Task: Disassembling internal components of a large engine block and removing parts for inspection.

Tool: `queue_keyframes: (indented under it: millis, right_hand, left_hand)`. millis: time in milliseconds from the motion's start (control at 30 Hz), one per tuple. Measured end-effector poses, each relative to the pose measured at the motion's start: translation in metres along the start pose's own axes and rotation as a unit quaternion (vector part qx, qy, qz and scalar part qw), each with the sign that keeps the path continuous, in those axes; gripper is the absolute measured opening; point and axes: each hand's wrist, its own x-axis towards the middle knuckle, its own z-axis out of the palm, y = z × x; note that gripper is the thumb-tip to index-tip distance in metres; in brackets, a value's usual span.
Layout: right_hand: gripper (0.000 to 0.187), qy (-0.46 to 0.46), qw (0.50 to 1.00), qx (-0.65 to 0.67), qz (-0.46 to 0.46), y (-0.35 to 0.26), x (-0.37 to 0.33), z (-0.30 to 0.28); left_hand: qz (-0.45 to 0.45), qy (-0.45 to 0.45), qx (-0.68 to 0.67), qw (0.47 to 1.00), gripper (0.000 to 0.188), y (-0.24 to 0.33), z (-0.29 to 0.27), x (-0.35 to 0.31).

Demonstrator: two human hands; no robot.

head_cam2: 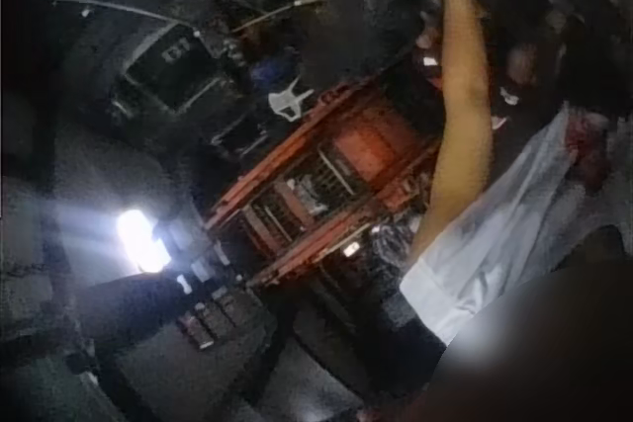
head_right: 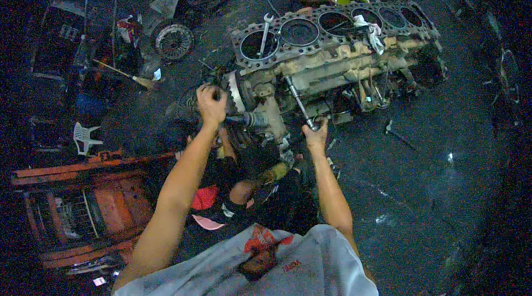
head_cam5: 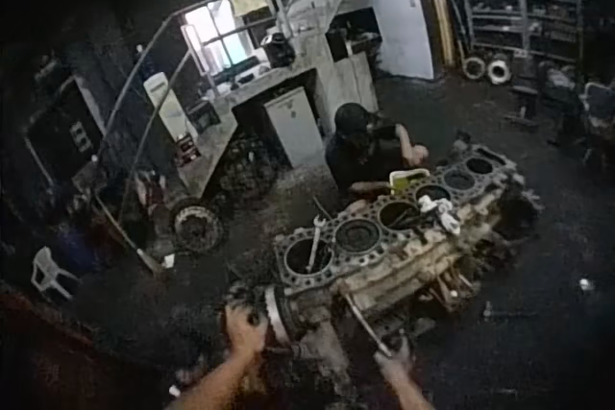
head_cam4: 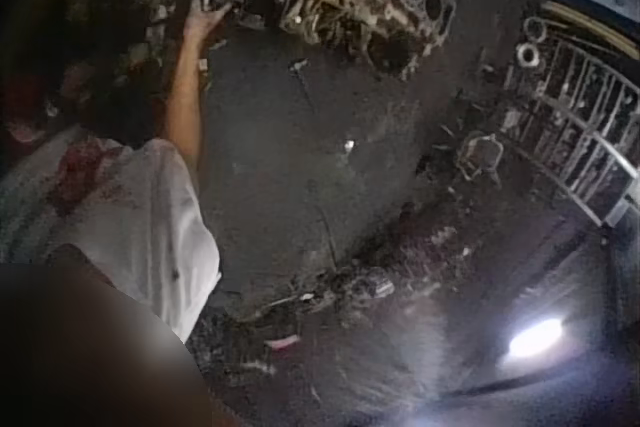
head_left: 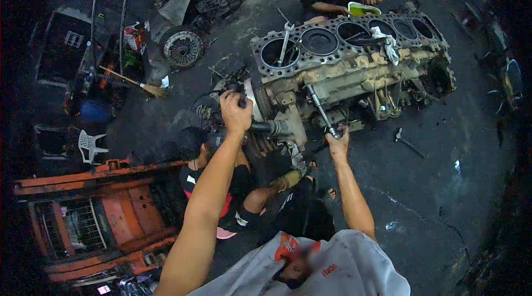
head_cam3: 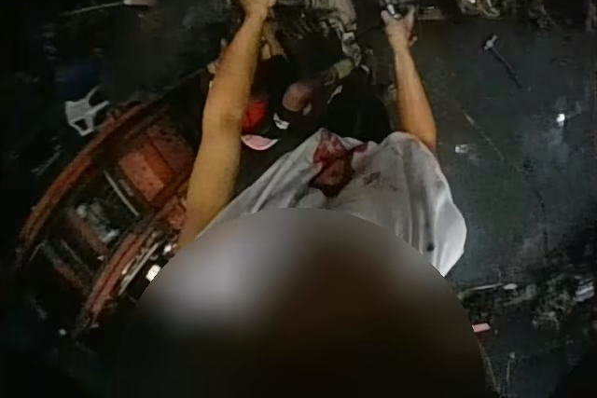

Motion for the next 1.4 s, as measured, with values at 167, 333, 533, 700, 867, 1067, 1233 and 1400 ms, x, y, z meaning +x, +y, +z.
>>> queue_keyframes:
  millis: [167, 333, 533, 700, 867, 1067, 1233, 1400]
  right_hand:
    - [0.03, -0.011, 0.942, 0.27, 0.2, -0.009, -0.01, 0.005]
    - [0.035, 0.004, 0.946, -0.226, -0.231, -0.018, -0.011, -0.007]
    - [0.05, -0.065, 0.9, 0.295, 0.314, 0.008, -0.005, 0.006]
    - [0.042, -0.008, 0.994, 0.108, 0.031, -0.002, -0.013, 0.005]
    - [0.051, -0.114, 0.912, -0.279, -0.279, -0.024, -0.001, -0.025]
    - [0.044, -0.251, 0.891, -0.289, -0.245, -0.022, 0.016, -0.037]
    - [0.042, -0.235, 0.922, -0.24, -0.193, -0.028, 0.007, -0.026]
    - [0.067, -0.326, 0.923, -0.183, -0.09, -0.047, 0.003, -0.04]
  left_hand:
    - [0.007, 0.007, -0.021, 1.0, 0.014, 0.001, 0.0, -0.001]
    - [0.02, 0.029, -0.03, 0.999, 0.014, 0.0, 0.002, -0.001]
    - [0.0, 0.004, -0.031, 1.0, 0.015, -0.001, -0.001, -0.005]
    - [0.008, -0.024, 0.006, 1.0, 0.021, 0.01, -0.012, -0.001]
    - [0.121, -0.079, 0.07, 0.987, 0.023, 0.052, -0.022, -0.022]
    - [-0.355, -0.36, -0.395, 0.767, 0.03, 0.145, 0.092, -0.118]
    - [-0.452, -0.381, -0.415, 0.691, 0.036, 0.133, 0.172, -0.136]
    - [-0.42, -0.414, -0.421, 0.689, 0.049, 0.115, 0.172, -0.147]
